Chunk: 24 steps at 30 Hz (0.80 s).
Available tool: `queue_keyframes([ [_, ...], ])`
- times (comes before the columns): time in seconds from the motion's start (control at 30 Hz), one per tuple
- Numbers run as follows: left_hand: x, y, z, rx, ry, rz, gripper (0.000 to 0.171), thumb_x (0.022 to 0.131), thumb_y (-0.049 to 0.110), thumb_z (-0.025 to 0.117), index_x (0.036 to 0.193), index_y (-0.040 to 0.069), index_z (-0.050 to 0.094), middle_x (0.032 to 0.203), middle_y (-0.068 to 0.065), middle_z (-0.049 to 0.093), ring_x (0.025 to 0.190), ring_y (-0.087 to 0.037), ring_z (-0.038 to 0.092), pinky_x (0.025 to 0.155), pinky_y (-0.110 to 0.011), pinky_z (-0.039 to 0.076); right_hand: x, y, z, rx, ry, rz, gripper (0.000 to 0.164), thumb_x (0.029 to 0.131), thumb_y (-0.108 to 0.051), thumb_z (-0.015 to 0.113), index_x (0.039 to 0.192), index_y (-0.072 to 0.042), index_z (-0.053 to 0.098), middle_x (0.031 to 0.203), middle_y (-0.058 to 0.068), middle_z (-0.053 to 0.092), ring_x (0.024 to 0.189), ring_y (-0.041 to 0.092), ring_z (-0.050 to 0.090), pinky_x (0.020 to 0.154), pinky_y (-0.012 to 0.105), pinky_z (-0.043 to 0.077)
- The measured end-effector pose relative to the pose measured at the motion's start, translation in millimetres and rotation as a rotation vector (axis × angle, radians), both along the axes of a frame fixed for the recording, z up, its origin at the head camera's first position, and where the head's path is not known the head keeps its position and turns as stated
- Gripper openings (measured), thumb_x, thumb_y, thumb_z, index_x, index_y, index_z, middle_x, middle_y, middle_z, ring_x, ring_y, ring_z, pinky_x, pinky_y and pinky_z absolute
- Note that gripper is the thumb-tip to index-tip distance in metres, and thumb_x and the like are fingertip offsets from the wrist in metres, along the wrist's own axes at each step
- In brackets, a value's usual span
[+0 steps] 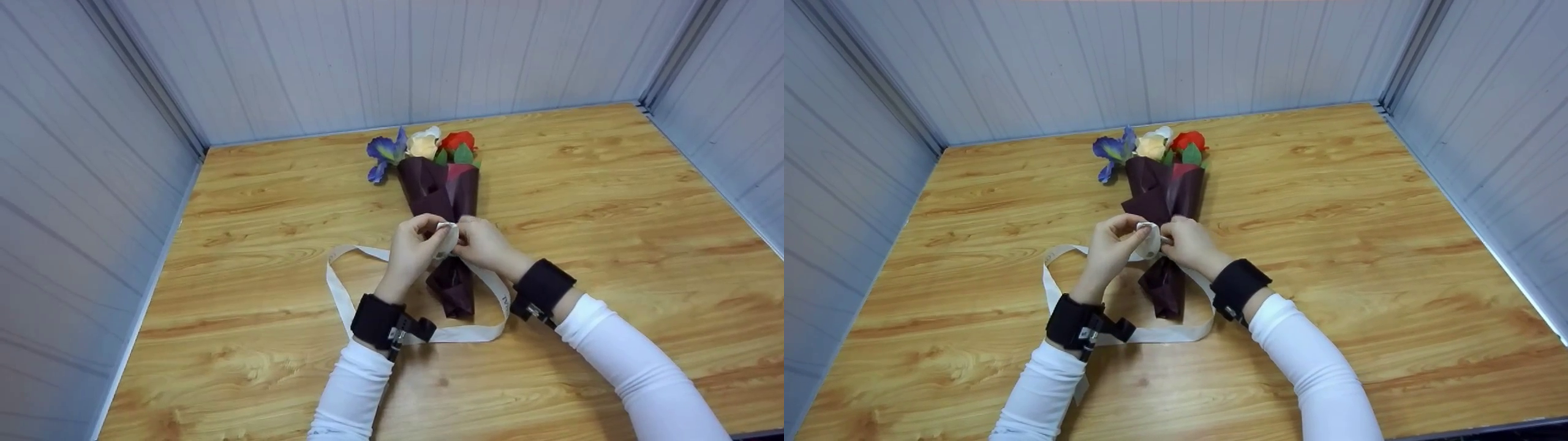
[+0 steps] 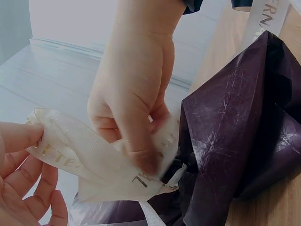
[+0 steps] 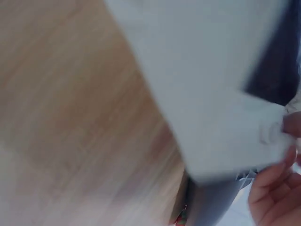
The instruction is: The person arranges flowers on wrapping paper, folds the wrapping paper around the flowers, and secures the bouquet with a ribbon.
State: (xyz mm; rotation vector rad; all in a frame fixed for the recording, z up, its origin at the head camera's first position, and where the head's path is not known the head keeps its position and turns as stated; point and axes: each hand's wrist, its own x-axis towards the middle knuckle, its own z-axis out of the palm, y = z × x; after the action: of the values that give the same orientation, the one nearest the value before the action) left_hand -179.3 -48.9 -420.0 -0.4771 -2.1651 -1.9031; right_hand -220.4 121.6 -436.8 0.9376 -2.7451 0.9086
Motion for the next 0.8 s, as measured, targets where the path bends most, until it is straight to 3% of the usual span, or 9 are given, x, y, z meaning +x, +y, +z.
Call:
queue_keyframes([
  [0.1, 0.3, 0.6, 0.3, -0.014, 0.01, 0.004, 0.008, 0.091, 0.0, 0.068, 0.093, -0.008, 0.071, 0.083, -0.013, 0.07, 0.071, -0.011, 0.058, 0.063, -0.021, 0.045, -0.7, 0.2, -1.0, -0.048, 0.042, 0.012, 0.003, 0.082, 0.004, 0.069, 0.08, 0.002, 0.07, 0.082, 0.01, 0.063, 0.072, 0.024, 0.058, 0.065, 0.034, 0.045],
  [0.17, 0.1, 1.0, 0.0, -0.025, 0.017, 0.011, 0.008, 0.091, 0.0, 0.069, 0.093, -0.008, 0.071, 0.082, -0.014, 0.07, 0.069, -0.012, 0.058, 0.062, -0.021, 0.045, -0.2, 0.0, -0.1, -0.082, 0.022, -0.009, 0.006, 0.082, 0.006, 0.067, 0.081, 0.001, 0.07, 0.076, 0.008, 0.063, 0.068, 0.022, 0.057, 0.062, 0.032, 0.043],
  [0.33, -0.8, 1.2, -0.6, -0.033, 0.018, 0.025, 0.008, 0.091, 0.0, 0.068, 0.092, -0.008, 0.071, 0.082, -0.012, 0.069, 0.068, -0.007, 0.055, 0.062, -0.021, 0.044, 1.7, -0.5, 1.9, -0.119, -0.052, -0.087, 0.024, 0.084, 0.009, 0.062, 0.067, -0.007, 0.054, 0.059, -0.003, 0.043, 0.057, 0.015, 0.042, 0.056, 0.027, 0.033],
  [0.57, -0.6, 0.4, -0.4, -0.031, 0.023, 0.038, 0.007, 0.091, -0.001, 0.068, 0.09, -0.008, 0.07, 0.082, -0.008, 0.067, 0.068, -0.003, 0.053, 0.063, -0.02, 0.043, -0.1, -2.4, -2.2, -0.117, -0.054, -0.111, 0.025, 0.086, 0.009, 0.06, 0.069, -0.008, 0.056, 0.065, -0.003, 0.05, 0.063, 0.015, 0.046, 0.06, 0.027, 0.035],
  [0.8, -2.4, -1.9, -1.9, -0.011, 0.008, 0.029, 0.008, 0.091, -0.001, 0.067, 0.091, -0.009, 0.069, 0.08, -0.004, 0.064, 0.07, -0.005, 0.052, 0.061, -0.019, 0.041, -2.7, -1.4, -3.9, -0.122, -0.003, -0.076, 0.035, 0.081, 0.014, 0.06, 0.062, -0.011, 0.042, 0.066, -0.003, 0.039, 0.064, 0.017, 0.042, 0.061, 0.028, 0.033],
])
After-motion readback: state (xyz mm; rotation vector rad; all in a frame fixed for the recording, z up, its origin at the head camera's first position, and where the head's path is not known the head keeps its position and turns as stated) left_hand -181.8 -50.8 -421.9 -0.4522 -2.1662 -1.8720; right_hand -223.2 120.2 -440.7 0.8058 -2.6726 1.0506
